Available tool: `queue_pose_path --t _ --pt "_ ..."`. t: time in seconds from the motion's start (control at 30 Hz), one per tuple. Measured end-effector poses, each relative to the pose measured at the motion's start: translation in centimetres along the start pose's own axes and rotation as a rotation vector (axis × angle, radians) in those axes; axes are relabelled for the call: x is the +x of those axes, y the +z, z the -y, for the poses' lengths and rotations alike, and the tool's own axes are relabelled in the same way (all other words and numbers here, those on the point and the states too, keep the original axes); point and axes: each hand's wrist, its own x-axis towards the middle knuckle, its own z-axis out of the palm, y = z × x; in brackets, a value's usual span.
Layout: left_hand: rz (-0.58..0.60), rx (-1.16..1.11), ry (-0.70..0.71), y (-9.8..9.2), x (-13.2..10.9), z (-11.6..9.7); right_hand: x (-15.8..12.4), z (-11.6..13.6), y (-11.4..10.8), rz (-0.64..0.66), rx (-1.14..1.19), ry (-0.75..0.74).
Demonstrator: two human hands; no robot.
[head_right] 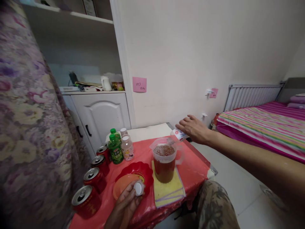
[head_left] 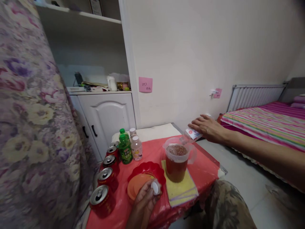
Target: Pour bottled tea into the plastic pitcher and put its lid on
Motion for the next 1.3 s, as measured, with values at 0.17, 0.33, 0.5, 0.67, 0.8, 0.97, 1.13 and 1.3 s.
queue_pose_path --t 0.17,0.33,0.5,0.67,0.8,0.97,1.13,1.3 --pt "0.015 0.011 0.021 0.1 0.0 -0.1 -0.2 0.0 0.5 -0.03 0.015 0.025" --pt "0.011 0.015 0.027 0.0 -0.2 0.1 -1.1 -0.4 1.4 -0.025 0.074 0.065" --pt "0.024 0.008 0.029 -0.1 -1.0 0.3 -4.1 0.9 1.2 -0.147 0.537 0.31" --pt "0.01 -0.029 0.045 0.2 -2.2 0.9 -7.9 9.3 2.4 0.0 1.381 0.386" --pt "-0.078 -0.002 0.105 0.0 -3.7 1.8 -8.6 18.7 5.7 0.162 1.78 0.309" --pt "-0.118 0.296 0.191 0.8 -6.0 1.3 -7.5 25.4 7.8 0.156 2.019 0.228" --pt "-0.116 0.686 0.251 2.7 -7.0 -0.2 -7.1 27.0 9.5 0.158 2.043 0.214" --pt "-0.15 1.024 0.344 3.9 -6.5 0.1 -6.5 28.7 12.4 0.271 2.095 0.221"
